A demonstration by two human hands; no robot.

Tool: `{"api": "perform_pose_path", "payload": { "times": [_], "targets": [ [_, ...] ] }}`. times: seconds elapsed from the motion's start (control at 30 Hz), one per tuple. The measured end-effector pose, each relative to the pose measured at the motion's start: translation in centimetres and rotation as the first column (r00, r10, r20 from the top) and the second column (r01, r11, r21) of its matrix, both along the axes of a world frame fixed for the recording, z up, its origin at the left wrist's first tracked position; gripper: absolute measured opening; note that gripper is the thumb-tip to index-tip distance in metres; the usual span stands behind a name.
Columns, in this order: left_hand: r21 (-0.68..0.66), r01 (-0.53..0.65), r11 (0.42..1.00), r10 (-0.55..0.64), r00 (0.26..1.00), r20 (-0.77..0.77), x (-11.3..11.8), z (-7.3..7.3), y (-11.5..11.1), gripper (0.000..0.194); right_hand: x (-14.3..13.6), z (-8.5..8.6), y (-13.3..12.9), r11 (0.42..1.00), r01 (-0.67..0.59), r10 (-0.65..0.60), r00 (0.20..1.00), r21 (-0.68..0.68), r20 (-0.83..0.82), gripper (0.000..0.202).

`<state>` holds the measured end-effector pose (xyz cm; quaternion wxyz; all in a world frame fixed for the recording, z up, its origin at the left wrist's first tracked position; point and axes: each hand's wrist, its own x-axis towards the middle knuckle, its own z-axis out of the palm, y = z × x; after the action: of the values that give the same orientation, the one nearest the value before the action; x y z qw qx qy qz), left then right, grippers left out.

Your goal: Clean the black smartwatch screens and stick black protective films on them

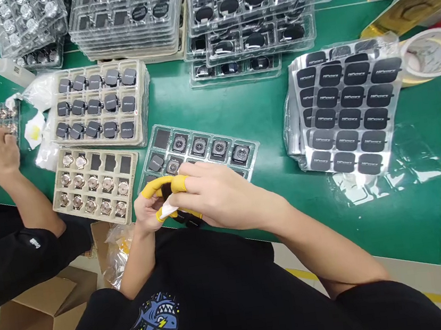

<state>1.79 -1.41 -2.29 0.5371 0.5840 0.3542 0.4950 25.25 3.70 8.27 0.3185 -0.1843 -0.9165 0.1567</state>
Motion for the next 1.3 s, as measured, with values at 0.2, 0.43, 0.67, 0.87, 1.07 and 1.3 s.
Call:
{"api": "perform_pose_path", "payload": {
  "times": [0.2, 0.43, 0.67, 0.87, 1.07, 1.3],
  "targets": [
    [-0.078, 0.015, 0.997, -0.003, 0.988, 0.156, -0.7, 1.2, 0.2, 0.073, 2.9, 0.0, -0.7, 0.967, 0.202, -0.226, 0.962, 0.156, 0.151, 0.029],
    [-0.036, -0.034, 0.999, 0.037, 0.997, 0.065, -1.1, 0.8, 0.0, 0.087, 2.8, 0.1, -2.6, 0.954, 0.3, -0.301, 0.945, -0.027, -0.126, 0.026],
    [0.197, 0.061, 0.979, -0.026, 0.985, -0.172, -1.2, 2.1, 0.3, 0.073, -0.4, -0.7, -3.7, 0.98, 0.199, -0.198, 0.978, 0.013, -0.063, 0.02],
    [0.269, 0.036, 0.962, 0.028, 0.973, -0.231, -1.1, 0.7, 0.1, 0.081, -2.5, -0.8, -2.6, 0.921, 0.375, -0.358, 0.922, 0.109, -0.147, 0.024],
    [0.143, -0.003, 0.99, 0.022, 0.991, -0.133, -1.0, 0.1, -0.1, 0.077, -1.0, -1.7, -2.1, 0.877, 0.465, -0.47, 0.883, 0.125, 0.011, 0.027],
    [0.061, -0.035, 0.997, 0.04, 0.996, -0.079, -1.4, 1.0, -0.2, 0.084, 2.2, -1.1, -2.4, 0.818, 0.571, -0.574, 0.807, -0.063, -0.139, 0.019]
  ]
}}
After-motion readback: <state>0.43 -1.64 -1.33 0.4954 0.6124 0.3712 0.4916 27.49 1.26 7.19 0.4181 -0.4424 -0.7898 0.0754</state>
